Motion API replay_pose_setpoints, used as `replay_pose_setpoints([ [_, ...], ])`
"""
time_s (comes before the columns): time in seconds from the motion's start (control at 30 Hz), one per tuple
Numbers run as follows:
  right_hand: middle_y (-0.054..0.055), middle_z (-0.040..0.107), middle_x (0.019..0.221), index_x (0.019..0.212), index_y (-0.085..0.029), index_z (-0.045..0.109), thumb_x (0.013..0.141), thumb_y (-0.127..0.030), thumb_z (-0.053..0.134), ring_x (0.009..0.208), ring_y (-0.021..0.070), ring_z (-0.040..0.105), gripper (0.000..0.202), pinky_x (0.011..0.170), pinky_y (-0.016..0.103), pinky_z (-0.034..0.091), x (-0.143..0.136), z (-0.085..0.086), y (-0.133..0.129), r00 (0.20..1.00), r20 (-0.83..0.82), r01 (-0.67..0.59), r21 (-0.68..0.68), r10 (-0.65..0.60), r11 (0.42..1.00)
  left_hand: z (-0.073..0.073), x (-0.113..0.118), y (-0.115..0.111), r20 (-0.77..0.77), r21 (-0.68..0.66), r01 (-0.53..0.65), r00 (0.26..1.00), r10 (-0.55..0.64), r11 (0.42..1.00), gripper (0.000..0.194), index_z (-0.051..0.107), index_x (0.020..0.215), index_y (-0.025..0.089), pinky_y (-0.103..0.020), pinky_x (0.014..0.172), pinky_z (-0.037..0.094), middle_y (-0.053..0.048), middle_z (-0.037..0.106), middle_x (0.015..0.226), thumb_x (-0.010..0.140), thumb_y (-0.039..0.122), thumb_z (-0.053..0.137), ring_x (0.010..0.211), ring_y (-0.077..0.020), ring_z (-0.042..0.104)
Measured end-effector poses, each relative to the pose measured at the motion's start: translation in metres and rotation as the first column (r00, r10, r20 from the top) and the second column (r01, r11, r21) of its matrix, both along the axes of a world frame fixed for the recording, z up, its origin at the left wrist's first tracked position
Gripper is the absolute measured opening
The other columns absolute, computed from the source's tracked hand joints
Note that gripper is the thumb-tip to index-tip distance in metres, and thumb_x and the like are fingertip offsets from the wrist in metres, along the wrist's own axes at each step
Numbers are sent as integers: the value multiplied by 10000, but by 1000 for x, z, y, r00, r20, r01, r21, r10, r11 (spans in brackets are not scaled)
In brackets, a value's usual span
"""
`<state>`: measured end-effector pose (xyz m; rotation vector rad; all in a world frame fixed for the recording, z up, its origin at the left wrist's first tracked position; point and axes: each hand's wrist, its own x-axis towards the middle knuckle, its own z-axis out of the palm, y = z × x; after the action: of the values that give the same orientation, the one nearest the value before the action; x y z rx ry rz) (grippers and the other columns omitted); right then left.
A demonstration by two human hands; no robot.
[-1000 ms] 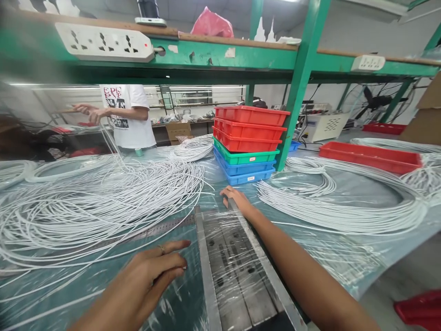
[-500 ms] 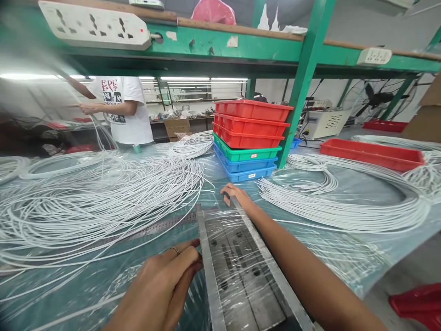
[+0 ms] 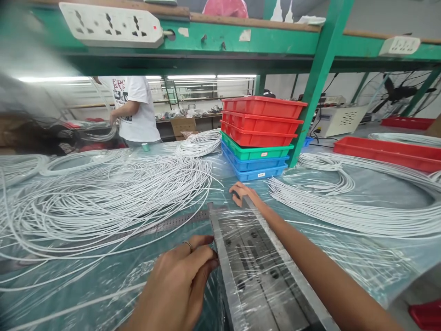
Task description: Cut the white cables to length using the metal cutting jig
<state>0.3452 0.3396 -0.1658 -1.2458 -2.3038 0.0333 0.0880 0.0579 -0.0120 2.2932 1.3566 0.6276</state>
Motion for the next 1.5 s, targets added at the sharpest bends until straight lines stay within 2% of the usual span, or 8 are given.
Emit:
replay_pose_setpoints([
  [0.1,60,635,1242,1180,-238,664,952,-310,476,879,180,622,304,733,293,477,2,0,1,1000,4,-7,1,7,1000,-4,-1,0,0,53,-47,999,47,997,226,617,864,201,-299,580,264,-63,571,1167,918,125,410,626,-142,504],
  [0.2,69,633,1242,1178,-234,662,966,-335,463,836,174,613,307,709,294,472,2,-1,2,1000,10,-9,-1,9,1000,-5,-2,1,46,42,-39,998,37,998,225,574,804,181,-302,565,208,-51,526,1037,945,124,408,577,-114,393],
  [0.47,68,637,1234,1176,-234,666,953,-308,480,838,168,612,299,724,291,472,2,-3,4,1000,12,2,6,-2,1000,2,-2,2,198,-62,4,980,8,998,291,575,784,161,-289,595,266,-33,503,1009,1008,147,391,629,-100,411],
  [0.6,59,641,1225,1172,-238,665,941,-306,491,785,154,597,297,710,289,466,2,-2,3,1000,13,2,1,-2,1000,5,-3,3,220,-68,9,975,6,998,291,581,769,152,-281,602,287,-40,505,994,1008,142,414,674,-111,446],
  [0.73,68,638,1230,1172,-236,666,959,-313,464,849,174,621,303,720,295,471,2,0,1,1000,11,-3,8,3,1000,7,-3,4,230,-84,18,973,2,996,264,586,761,142,-274,613,293,-48,507,970,978,110,439,687,-120,464],
  [1.0,76,641,1237,1179,-232,672,962,-312,469,905,192,638,307,730,303,482,0,1,-2,1000,5,1,5,-1,1000,4,-1,2,199,-52,-12,980,22,999,248,589,746,145,-285,621,292,-42,502,943,956,100,466,677,-123,480],
  [1.23,83,642,1223,1159,-229,668,962,-314,443,851,190,626,311,774,333,493,-1,-1,-1,1000,-1,14,25,-14,1000,1,-2,3,185,-47,-2,983,11,999,245,619,803,157,-284,620,310,-47,503,987,981,145,451,686,-130,513],
  [1.5,76,655,1210,1137,-236,676,934,-291,458,781,172,611,303,705,312,483,-2,-2,0,999,-1,32,27,-32,999,0,-2,4,136,-52,10,991,-3,999,181,584,811,150,-290,633,326,-59,506,1023,953,130,474,704,-137,520],
])
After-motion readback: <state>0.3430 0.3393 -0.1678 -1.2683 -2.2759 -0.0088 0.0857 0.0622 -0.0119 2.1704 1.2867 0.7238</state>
